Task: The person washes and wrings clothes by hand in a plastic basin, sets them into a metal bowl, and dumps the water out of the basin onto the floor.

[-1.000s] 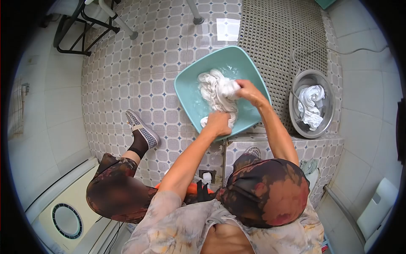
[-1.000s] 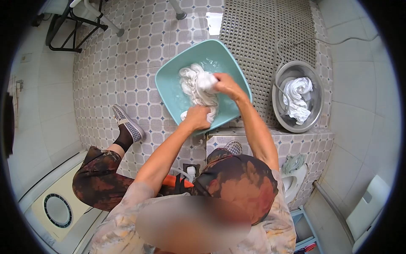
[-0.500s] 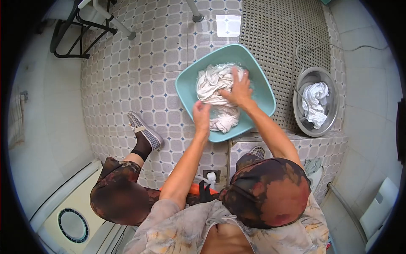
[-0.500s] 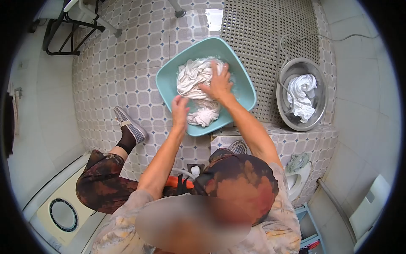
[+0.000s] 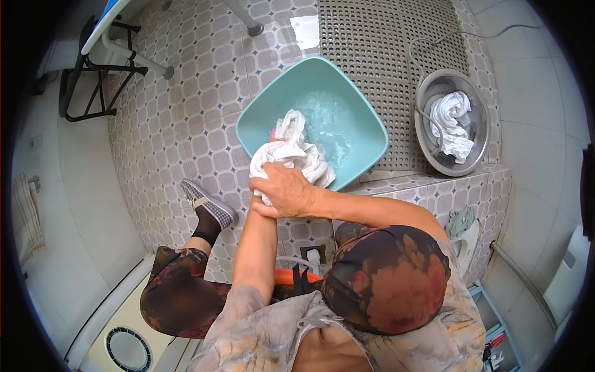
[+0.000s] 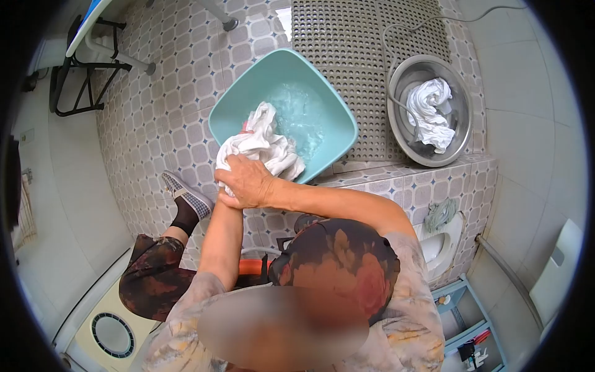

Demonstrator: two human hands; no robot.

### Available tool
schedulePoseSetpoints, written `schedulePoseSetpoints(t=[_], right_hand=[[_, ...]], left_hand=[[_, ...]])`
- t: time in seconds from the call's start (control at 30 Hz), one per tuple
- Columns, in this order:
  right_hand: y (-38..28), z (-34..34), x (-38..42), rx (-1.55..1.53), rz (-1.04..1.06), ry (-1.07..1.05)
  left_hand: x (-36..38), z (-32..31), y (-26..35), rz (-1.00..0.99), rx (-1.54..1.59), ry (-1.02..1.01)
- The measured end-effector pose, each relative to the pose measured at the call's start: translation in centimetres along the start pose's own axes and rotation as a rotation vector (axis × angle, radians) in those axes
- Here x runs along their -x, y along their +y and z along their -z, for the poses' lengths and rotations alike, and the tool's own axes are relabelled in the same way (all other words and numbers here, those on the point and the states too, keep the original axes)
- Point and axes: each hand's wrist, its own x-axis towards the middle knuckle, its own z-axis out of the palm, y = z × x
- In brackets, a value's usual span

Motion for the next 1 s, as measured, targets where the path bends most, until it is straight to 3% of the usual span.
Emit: schedulePoseSetpoints(t=[0.1,0.17,0.27,0.37,0.5,0.53,0.63,0.67,0.73,0.8,0.9,0.93,0.97,1.0], right_hand=[[3.4,-0.9,-0.7,0.108,0.043,0.055],[7.0,-1.0,-1.5,0.046,-0.069,0.134],[13.1,0.9,-2.1,0.206,-0.32,0.045],[15.0,2.4,-1.7,0.284,-0.503,-0.014],[18.3,2.7,0.2,0.318,-0.707,0.018],[16.7,2.9,0.6,0.357,-0.742,0.021],[15.8,0.4,1.8,0.513,-0.702,-0.056],[15.7,-0.6,2.2,0.571,-0.627,-0.124],[16.0,-0.7,2.4,0.642,-0.493,-0.219],[17.4,1.3,1.5,0.463,-0.578,-0.189],[18.9,3.0,-0.4,0.339,-0.701,-0.113],[19.7,2.9,-0.6,0.212,-0.759,-0.107],[20.2,3.2,-0.8,0.088,-0.814,-0.099],[19.8,3.4,-0.1,-0.199,-0.648,-0.042]], left_hand=[[0.6,-1.0,-2.4,-0.107,-0.024,0.082],[0.3,-1.7,-3.8,-0.158,-0.05,0.165],[0.4,-3.0,-4.4,-0.209,-0.026,0.296],[0.0,-3.7,-4.6,-0.228,0.043,0.423],[0.5,-3.7,-3.0,-0.5,-0.552,0.48],[1.1,-5.8,-2.8,-0.56,-0.933,0.557],[-2.0,0.6,-5.7,-0.547,-1.956,0.783],[-2.8,-0.2,-6.4,-0.303,-1.933,0.765],[-4.0,-0.7,-5.4,-0.202,-2.023,0.629],[-4.7,0.2,-4.1,-0.158,-2.147,0.531],[-5.6,4.5,-2.1,-0.179,-1.585,0.469],[-4.4,2.7,-1.9,-0.287,-1.077,0.418],[-3.5,0.6,-1.5,-0.263,-0.832,0.479],[-2.4,-1.3,-1.6,-0.226,-0.579,0.54]])
